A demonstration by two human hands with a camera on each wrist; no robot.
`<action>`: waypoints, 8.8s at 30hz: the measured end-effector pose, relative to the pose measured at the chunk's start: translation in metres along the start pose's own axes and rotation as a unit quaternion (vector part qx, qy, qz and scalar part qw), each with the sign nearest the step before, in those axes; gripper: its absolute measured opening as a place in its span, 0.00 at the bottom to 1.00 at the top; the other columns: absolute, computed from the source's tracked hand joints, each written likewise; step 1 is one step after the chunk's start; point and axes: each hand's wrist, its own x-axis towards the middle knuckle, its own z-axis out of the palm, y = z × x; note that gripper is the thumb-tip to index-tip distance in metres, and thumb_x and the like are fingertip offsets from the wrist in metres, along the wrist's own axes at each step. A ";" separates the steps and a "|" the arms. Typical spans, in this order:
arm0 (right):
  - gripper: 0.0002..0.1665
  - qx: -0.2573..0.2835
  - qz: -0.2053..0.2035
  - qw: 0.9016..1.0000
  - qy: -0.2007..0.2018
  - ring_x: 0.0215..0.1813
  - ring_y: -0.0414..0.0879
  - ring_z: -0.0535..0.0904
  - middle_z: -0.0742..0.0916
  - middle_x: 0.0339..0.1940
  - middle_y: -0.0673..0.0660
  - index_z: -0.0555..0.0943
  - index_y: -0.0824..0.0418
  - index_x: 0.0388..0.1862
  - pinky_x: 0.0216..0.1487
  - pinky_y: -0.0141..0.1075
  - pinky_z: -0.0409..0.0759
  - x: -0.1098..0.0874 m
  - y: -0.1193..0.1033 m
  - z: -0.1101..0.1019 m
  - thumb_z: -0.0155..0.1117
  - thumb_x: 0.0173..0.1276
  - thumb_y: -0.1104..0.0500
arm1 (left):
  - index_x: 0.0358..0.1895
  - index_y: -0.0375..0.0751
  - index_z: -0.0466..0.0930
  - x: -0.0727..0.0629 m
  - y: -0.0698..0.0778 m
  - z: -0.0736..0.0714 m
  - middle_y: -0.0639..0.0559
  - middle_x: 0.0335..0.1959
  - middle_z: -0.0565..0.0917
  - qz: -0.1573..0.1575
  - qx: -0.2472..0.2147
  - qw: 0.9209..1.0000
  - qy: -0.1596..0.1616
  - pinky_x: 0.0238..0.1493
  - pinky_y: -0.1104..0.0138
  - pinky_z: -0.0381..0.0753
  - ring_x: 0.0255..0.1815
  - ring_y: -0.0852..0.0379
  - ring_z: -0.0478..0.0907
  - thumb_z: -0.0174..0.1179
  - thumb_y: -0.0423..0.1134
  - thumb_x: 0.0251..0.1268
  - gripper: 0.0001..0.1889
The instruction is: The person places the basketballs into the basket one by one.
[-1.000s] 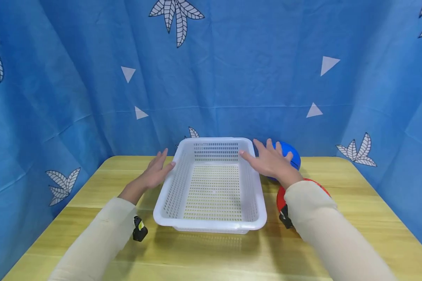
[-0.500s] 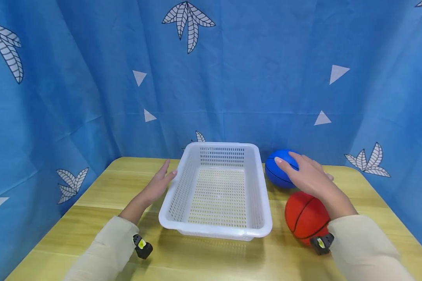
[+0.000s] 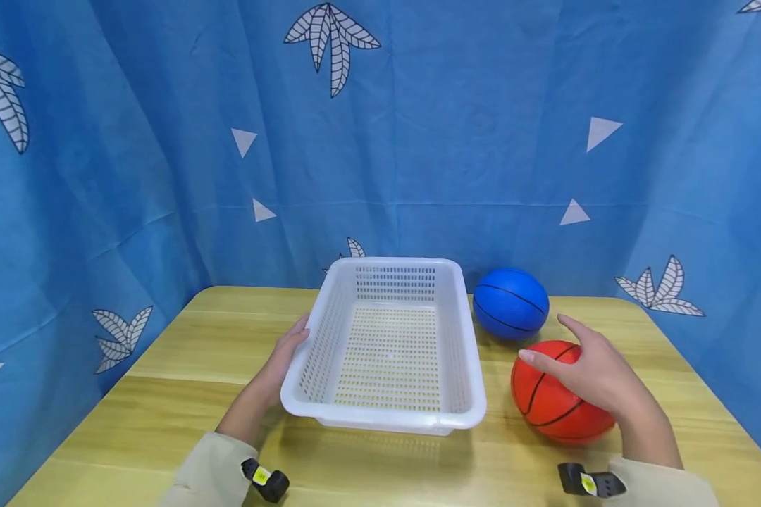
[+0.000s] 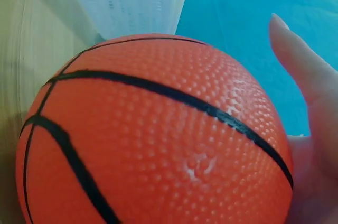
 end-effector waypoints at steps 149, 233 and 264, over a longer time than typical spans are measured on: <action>0.43 0.039 -0.215 0.970 0.106 0.54 0.58 0.75 0.69 0.65 0.56 0.70 0.49 0.64 0.39 0.46 0.82 -0.018 -0.127 0.108 0.74 0.48 0.42 | 0.73 0.39 0.47 -0.019 -0.008 0.015 0.28 0.67 0.58 -0.044 -0.088 0.992 -0.079 0.59 0.56 0.64 0.60 0.42 0.65 0.25 0.56 0.71 0.34; 0.73 0.399 0.179 0.872 0.220 0.75 0.63 0.41 0.40 0.76 0.58 0.24 0.37 0.73 0.68 0.60 0.51 0.115 -0.024 0.076 0.66 0.45 0.27 | 0.75 0.43 0.42 -0.025 -0.010 0.014 0.29 0.68 0.56 -0.040 -0.069 0.994 -0.074 0.56 0.58 0.64 0.61 0.41 0.62 0.26 0.55 0.69 0.34; 0.67 0.466 0.213 0.832 0.213 0.74 0.66 0.45 0.41 0.76 0.57 0.28 0.34 0.73 0.61 0.59 0.63 0.114 -0.020 0.072 0.65 0.49 0.30 | 0.75 0.43 0.41 -0.023 -0.011 0.012 0.29 0.68 0.56 -0.033 -0.063 0.994 -0.077 0.56 0.58 0.64 0.62 0.40 0.62 0.26 0.54 0.69 0.34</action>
